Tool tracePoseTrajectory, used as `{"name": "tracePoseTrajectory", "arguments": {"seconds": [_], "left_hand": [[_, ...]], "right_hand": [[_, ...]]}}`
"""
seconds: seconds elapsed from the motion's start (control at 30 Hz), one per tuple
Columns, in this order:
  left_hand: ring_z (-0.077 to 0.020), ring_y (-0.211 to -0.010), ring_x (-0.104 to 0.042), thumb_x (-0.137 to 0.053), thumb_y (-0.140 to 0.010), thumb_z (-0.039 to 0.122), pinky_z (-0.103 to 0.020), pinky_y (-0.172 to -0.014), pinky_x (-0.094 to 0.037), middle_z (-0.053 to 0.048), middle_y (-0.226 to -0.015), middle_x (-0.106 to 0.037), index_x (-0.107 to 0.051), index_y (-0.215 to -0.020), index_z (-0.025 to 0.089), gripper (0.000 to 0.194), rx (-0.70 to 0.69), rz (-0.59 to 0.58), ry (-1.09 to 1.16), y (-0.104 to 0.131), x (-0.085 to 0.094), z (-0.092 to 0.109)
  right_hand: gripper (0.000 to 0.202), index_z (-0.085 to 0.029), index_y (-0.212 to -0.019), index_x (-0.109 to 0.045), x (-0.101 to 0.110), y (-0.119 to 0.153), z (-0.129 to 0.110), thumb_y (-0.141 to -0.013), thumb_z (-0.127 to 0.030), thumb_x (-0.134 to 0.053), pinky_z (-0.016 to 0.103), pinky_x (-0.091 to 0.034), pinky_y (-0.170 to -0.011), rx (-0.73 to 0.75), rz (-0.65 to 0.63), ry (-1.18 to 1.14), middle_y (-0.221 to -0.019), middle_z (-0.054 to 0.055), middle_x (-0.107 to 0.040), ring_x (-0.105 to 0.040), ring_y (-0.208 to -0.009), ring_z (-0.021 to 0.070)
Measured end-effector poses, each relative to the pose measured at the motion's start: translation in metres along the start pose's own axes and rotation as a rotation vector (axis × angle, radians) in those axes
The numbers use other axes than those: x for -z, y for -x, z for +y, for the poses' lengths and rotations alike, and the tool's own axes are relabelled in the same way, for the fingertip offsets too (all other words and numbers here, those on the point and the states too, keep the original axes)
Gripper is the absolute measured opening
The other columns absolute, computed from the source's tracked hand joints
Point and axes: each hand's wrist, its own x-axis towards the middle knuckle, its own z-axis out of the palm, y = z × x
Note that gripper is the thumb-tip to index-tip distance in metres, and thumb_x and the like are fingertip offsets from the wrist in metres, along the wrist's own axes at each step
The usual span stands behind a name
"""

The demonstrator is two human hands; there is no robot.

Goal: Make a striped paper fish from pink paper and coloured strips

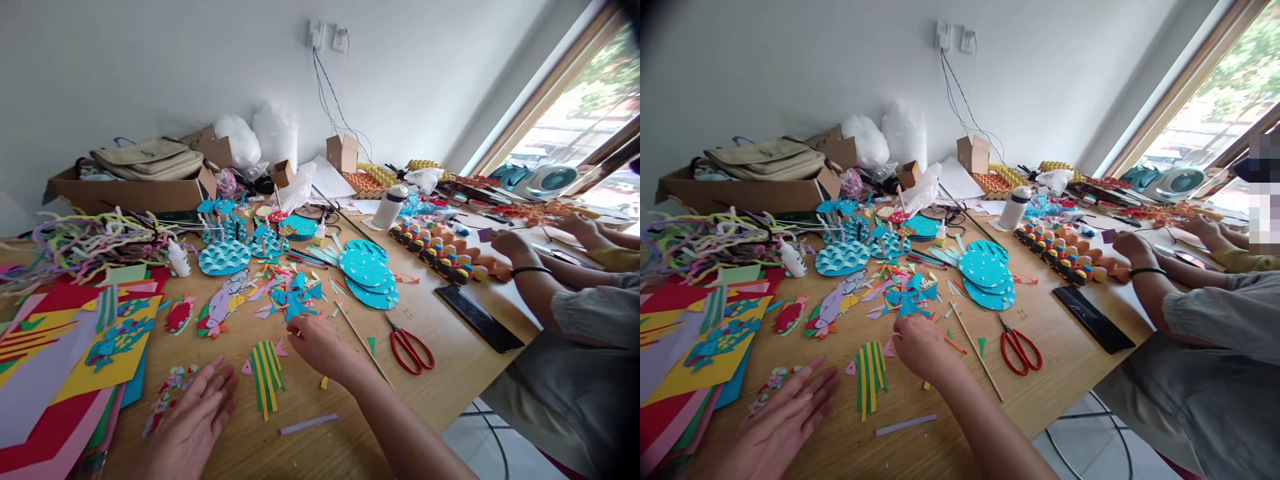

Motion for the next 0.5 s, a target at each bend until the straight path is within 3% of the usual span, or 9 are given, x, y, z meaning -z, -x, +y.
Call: {"name": "tracePoseTrajectory", "arguments": {"seconds": [0.13,0.23,0.37,0.5], "left_hand": [[-0.0280,-0.118,-0.045,-0.075,-0.045,0.022,-0.034,-0.089,-0.046,-0.002,-0.111,-0.064,-0.067,-0.090,0.027,0.046,-0.021,0.014,-0.024,-0.006,0.008,-0.002],[-0.0299,-0.116,-0.047,-0.076,-0.049,0.032,-0.034,-0.085,-0.049,-0.002,-0.113,-0.064,-0.068,-0.091,0.029,0.042,-0.149,-0.041,-0.200,-0.010,0.016,-0.003],[-0.0293,-0.111,-0.052,-0.063,-0.067,0.029,-0.034,-0.096,-0.041,-0.001,-0.112,-0.065,-0.068,-0.099,0.030,0.032,-0.535,-0.259,-0.874,-0.018,0.026,-0.011],[-0.0241,-0.105,-0.058,-0.047,-0.070,0.010,-0.029,-0.095,-0.042,0.002,-0.114,-0.063,-0.063,-0.108,0.032,0.047,-0.892,-0.487,-1.424,-0.033,0.030,-0.032]], "right_hand": [[0.023,-0.017,-0.089,-0.065,-0.002,-0.005,-0.004,-0.078,-0.019,-0.044,0.026,-0.037,-0.066,-0.009,-0.021,0.039,-0.090,0.010,-0.066,-0.059,-0.086,0.0204],[0.022,-0.020,-0.086,-0.065,0.000,-0.003,-0.007,-0.079,-0.021,-0.045,0.024,-0.036,-0.064,0.022,-0.048,0.035,-0.087,0.006,-0.067,-0.059,-0.085,0.0178],[0.025,-0.019,-0.084,-0.066,0.002,0.002,-0.005,-0.081,-0.020,-0.041,0.022,-0.035,-0.061,0.031,-0.062,0.048,-0.084,0.006,-0.068,-0.060,-0.079,0.0158],[0.029,-0.018,-0.087,-0.066,0.000,0.002,-0.004,-0.083,-0.020,-0.037,0.023,-0.036,-0.062,0.051,-0.082,0.094,-0.087,0.007,-0.068,-0.060,-0.081,0.0164]]}}
